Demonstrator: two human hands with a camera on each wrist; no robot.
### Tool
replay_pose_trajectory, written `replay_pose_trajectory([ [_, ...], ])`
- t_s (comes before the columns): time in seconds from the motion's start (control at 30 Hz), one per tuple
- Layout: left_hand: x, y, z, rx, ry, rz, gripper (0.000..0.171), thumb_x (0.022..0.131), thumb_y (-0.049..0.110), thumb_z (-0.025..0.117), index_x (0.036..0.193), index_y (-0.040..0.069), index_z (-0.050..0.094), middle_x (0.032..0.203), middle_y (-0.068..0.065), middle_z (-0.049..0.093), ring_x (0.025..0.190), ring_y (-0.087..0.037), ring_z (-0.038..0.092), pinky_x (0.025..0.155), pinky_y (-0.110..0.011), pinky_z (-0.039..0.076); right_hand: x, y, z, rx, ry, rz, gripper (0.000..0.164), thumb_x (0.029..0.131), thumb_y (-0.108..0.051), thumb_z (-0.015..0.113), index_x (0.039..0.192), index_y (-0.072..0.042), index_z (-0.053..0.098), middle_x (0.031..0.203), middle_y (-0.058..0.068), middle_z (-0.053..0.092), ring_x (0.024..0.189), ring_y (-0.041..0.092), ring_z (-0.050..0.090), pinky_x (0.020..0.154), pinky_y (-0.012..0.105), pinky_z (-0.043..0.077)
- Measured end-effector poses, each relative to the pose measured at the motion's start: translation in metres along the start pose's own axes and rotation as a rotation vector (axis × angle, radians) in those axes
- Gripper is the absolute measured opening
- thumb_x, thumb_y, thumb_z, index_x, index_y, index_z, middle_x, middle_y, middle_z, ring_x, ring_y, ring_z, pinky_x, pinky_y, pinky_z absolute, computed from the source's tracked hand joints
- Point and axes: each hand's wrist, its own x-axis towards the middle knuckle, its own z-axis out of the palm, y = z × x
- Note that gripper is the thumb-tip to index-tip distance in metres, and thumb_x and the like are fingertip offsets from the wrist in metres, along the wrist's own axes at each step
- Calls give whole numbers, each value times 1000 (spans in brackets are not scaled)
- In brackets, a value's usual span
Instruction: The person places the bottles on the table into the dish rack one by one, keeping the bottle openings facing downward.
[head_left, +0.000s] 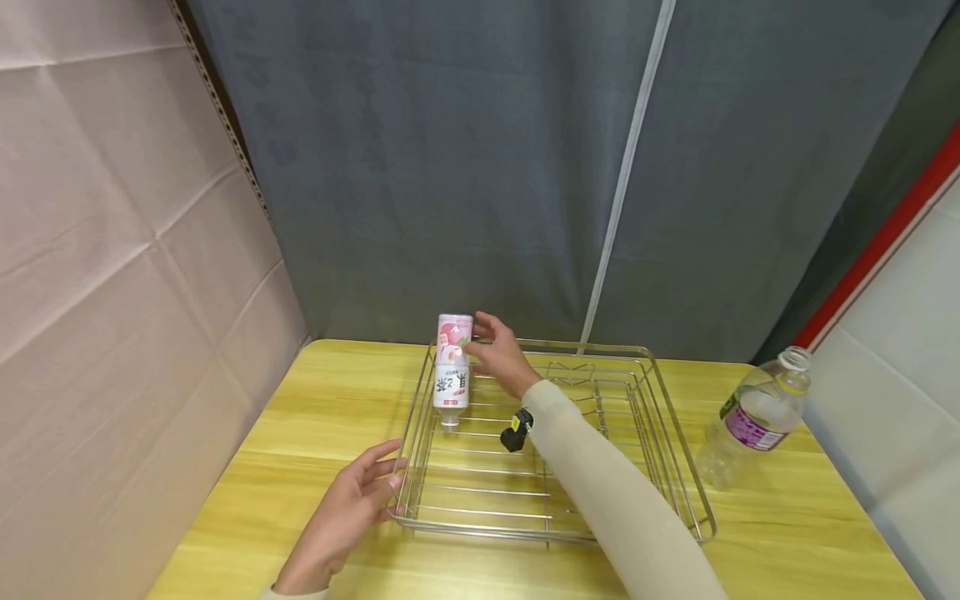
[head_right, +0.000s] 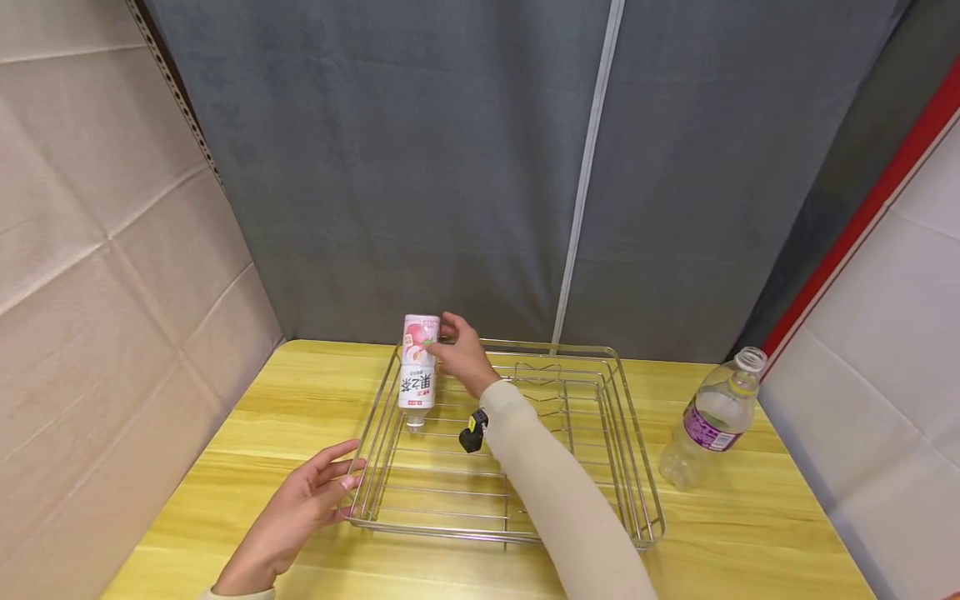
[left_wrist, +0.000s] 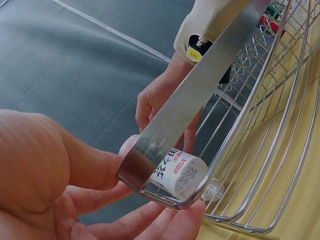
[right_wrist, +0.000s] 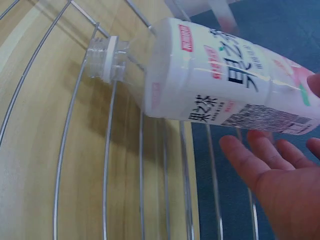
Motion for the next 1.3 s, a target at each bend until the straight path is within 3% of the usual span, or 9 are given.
replay_pose_trajectory([
  [0.4,1,0,1,-4,1,-7,57,105,11,63,159,16,45,155,-26,51,136,-42,57,89,-44,65,-14,-11,-18,10,2,7,76,98,-9,67,165,-9,31,167,26,34,141,48,53,111,73,45],
  [0.7,2,-2,-2,-8,1,-11,57,104,13,64,158,17,45,156,-26,50,137,-43,56,89,-46,64,-32,-34,-29,-20,22,-8,68,99,-8,70,160,-13,40,159,18,48,139,42,57,107,61,54],
  [1.0,1,-3,-6,-12,3,-15,57,105,14,65,158,19,45,157,-25,50,140,-44,54,90,-47,64,-57,-63,-43,-14,15,-49,67,99,-9,71,159,-15,42,157,14,51,138,42,59,108,56,56],
  [1.3,0,-4,-11,-17,-8,-11,60,105,16,65,159,23,43,159,-26,48,142,-46,52,90,-46,64,-96,-89,-62,35,-23,-142,65,102,-8,68,160,-14,39,157,14,49,142,38,55,107,50,58],
])
